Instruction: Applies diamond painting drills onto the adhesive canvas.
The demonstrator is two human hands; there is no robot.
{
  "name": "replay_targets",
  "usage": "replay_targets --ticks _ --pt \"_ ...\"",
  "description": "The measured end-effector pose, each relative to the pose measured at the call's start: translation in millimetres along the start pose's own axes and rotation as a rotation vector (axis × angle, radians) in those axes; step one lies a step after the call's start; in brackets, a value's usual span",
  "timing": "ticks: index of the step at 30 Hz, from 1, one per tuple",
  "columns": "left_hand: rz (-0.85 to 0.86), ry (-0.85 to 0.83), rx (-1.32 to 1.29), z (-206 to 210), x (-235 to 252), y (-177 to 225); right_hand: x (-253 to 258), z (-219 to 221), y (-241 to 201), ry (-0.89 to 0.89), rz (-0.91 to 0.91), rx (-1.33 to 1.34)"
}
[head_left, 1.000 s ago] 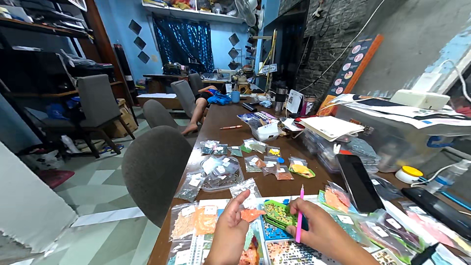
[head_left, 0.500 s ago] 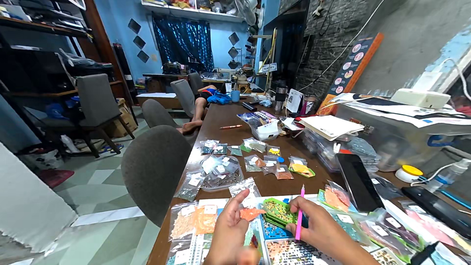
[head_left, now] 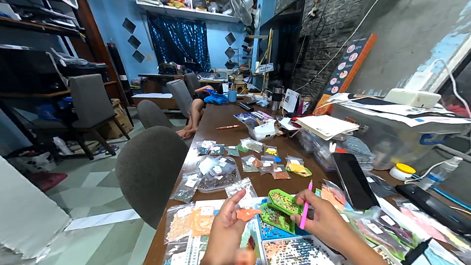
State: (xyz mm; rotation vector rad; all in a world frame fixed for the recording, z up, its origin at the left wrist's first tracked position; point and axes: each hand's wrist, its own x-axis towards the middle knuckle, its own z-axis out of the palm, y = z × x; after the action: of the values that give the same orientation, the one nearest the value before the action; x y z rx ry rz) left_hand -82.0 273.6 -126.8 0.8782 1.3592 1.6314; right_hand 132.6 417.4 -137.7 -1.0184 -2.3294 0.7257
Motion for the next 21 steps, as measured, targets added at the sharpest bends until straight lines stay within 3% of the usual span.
replay_targets --ticks 9,21 --pt "0.008 0.003 -0.006 0.2 0.3 -0.8 -0.5 -4.0 -1.4 -0.001 0.067 -0.016" --pt "-0.004 0.015 -0.021 2.0 -0.6 0.5 -5.7 13.5 -13.6 -0.091 -0.171 -0.13"
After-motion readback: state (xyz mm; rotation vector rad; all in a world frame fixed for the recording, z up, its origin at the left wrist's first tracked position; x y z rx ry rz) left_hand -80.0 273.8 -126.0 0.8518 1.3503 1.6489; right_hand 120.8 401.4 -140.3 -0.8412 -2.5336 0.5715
